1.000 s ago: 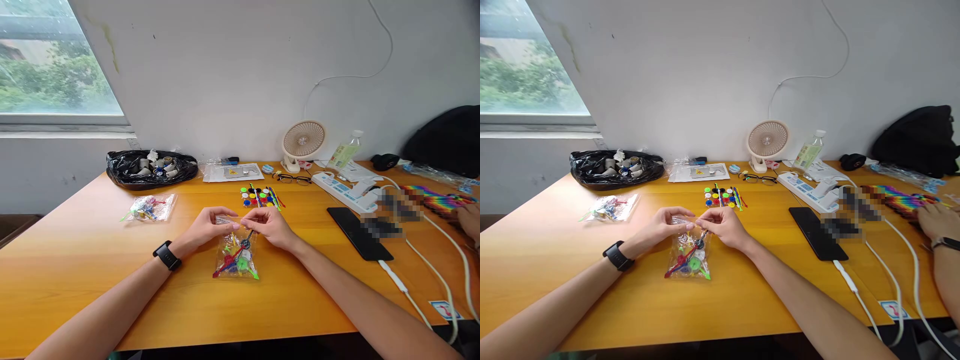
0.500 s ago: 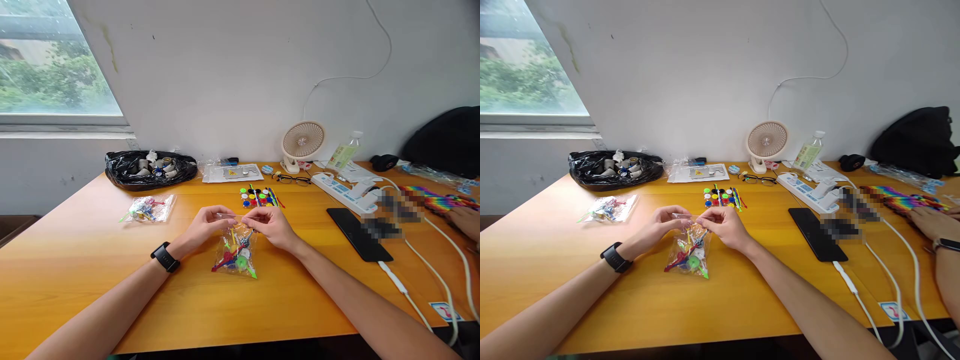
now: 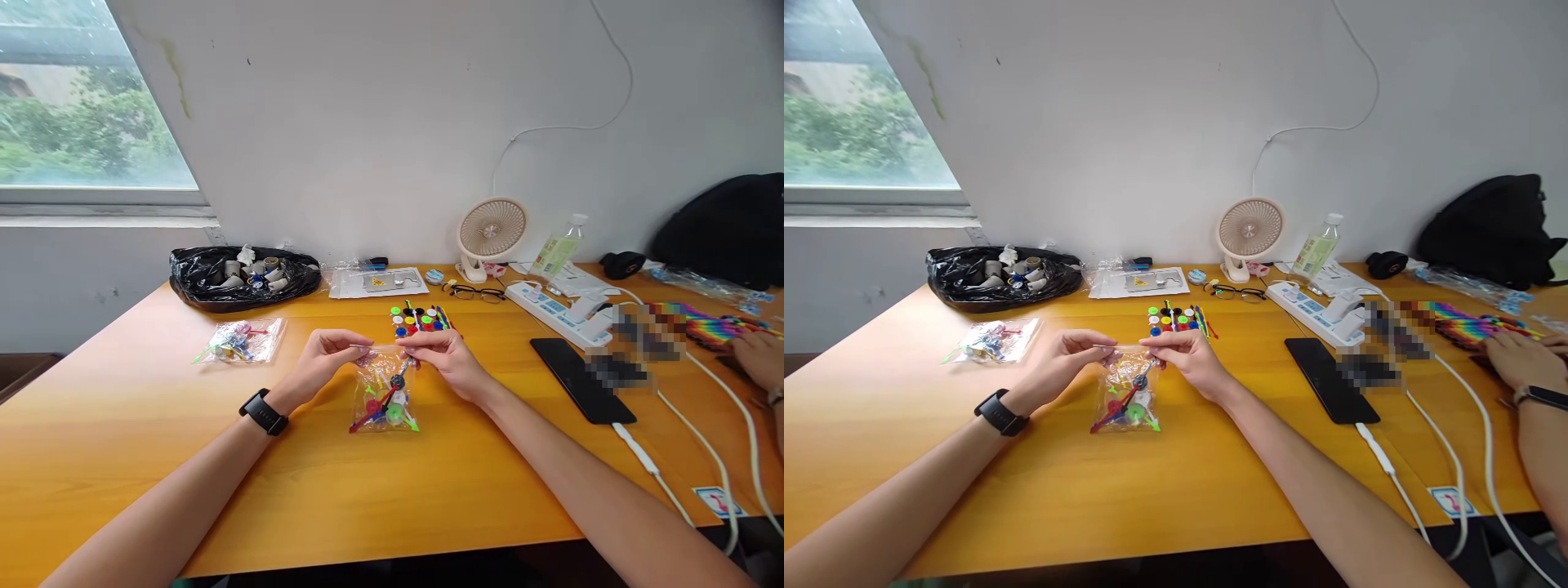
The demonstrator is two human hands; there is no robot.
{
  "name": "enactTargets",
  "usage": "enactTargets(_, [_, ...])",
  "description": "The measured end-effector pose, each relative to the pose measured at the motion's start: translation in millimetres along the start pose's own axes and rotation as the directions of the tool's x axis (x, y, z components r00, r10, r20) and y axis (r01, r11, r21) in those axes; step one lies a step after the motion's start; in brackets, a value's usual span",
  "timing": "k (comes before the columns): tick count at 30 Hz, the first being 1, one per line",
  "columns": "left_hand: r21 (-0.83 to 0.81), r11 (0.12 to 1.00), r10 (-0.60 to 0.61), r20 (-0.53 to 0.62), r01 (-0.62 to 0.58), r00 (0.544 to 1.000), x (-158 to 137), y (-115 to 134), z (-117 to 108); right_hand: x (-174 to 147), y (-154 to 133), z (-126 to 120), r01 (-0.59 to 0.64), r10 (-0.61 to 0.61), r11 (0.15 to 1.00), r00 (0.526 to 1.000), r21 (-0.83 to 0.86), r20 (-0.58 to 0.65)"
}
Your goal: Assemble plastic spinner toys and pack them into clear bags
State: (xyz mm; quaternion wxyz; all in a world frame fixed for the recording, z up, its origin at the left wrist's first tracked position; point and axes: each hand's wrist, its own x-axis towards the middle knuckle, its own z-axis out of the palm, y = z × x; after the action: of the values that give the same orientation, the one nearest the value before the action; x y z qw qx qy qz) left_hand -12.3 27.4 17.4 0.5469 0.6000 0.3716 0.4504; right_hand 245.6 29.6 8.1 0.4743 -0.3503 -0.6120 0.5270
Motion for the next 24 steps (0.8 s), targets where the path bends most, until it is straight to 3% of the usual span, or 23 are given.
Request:
enactTargets(5, [-0.065,0.998,-0.014,-0.020,0.012,1.000,1,-6,-1,-2,-5,2,0.077,-0.076,0.996,0.997,-0.050,0.014])
enactTargets(9, [-0.012,0.999,-0.032,-0.051,0.032,0.998,-2,0,6,-5,-11,5,0.133,-0.130,0.984,0.991,-0.119,0.032])
enactTargets(14, [-0.019,1.000,-0.017,-0.037,0.016,0.999,-3,2,8,-3,-6,8,0.021,-0.025,0.994,0.999,-0.109,-0.034])
enactTargets(18, [0.125,0.990,0.062,-0.005,-0.061,0.998,2,-8,0,-1,-1,9,0.016,-0.021,0.990,0.999,-0.137,-0.034])
enactTargets(21, [0.240,0.963,0.121,0.023,-0.122,0.992,7,-11,-8,-1,0,9,0.076,-0.084,0.987,0.995,-0.139,-0.051])
enactTargets(24, [0.248,0.959,0.128,0.059,-0.138,0.990,8,-7,-12,-1,-1,9,0.166,-0.174,0.977,0.984,-0.134,-0.047])
